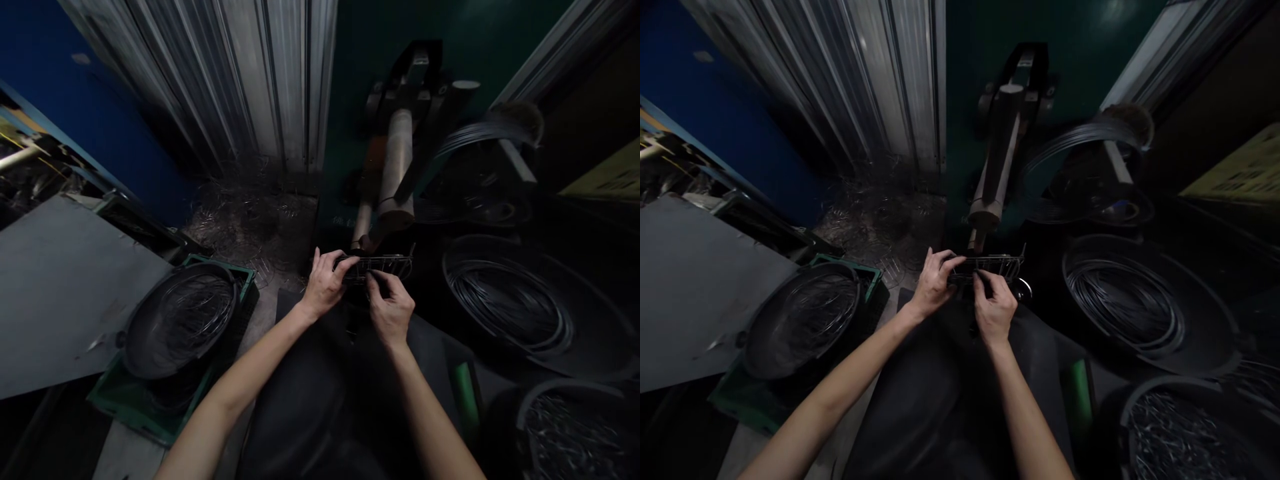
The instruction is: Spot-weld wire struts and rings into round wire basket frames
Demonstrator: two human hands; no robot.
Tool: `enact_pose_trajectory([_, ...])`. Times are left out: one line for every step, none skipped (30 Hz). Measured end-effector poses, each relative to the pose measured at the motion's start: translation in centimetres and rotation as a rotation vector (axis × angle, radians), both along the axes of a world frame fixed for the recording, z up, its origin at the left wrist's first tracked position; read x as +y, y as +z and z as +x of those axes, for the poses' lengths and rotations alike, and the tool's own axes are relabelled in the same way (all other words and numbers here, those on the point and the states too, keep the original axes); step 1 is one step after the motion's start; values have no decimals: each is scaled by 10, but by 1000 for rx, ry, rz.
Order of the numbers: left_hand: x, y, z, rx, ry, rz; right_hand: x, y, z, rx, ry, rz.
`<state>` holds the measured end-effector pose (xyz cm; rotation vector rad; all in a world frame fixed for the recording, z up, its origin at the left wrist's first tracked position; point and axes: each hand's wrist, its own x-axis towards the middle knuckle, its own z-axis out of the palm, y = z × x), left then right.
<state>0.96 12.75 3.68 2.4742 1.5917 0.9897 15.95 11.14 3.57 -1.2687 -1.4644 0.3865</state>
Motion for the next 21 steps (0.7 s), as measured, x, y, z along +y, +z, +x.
enact_pose_trajectory([1,0,0,1,1,-5,1,0,0,-1,1,1])
enact_pose_trajectory([1,0,0,1,0,-10,1,0,0,-1,-1,2])
enact_pose_trajectory([2,0,1,0,-1,-15,2,0,0,0,-3,2])
enact_pose_trajectory([3,1,1,-3,-3,-20,3,0,0,0,-7,2])
enact_pose_trajectory([4,1,1,-7,-5,-22,3,0,0,0,-13,-1])
enact_pose_trajectory([5,1,2,-12,-5,-19,4,1,0,-2,-16,-6])
enact_pose_trajectory([6,1,2,-16,-4,-12,5,1,0,-4,-19,-12])
enact_pose_trajectory([7,0,2,-18,-2,-3,6,1,-1,-5,-23,-16])
enact_pose_trajectory([8,0,2,-20,0,5,7,2,-1,-6,-25,-20])
enact_pose_trajectory([9,0,3,-21,1,10,8,1,-1,-6,-28,-23])
enact_pose_trajectory([10,0,3,-21,3,12,9,1,-1,-8,-29,-25])
enact_pose_trajectory([11,0,2,-20,5,10,10,1,-1,-10,-32,-29])
enact_pose_trajectory([12,0,2,-17,7,9,11,0,-1,-13,-35,-32])
enact_pose_trajectory([13,-1,2,-11,7,9,11,0,-2,-16,-37,-37])
enact_pose_trajectory([14,-1,2,-5,8,14,12,-1,-2,-17,-38,-38])
enact_pose_trajectory([14,-1,1,2,9,21,12,-1,-2,-15,-38,-34])
enact_pose_trajectory([14,-1,1,9,10,29,13,-1,-3,-11,-37,-27])
enact_pose_trajectory([15,-1,1,14,12,36,12,-1,-3,-6,-35,-21])
enact_pose_trajectory([15,-1,1,18,13,40,12,0,-3,-3,-33,-18])
enact_pose_trajectory([15,-1,1,21,15,38,12,0,-3,-2,-31,-20])
enact_pose_trajectory([15,-1,1,22,16,33,12,0,-3,-6,-29,-25])
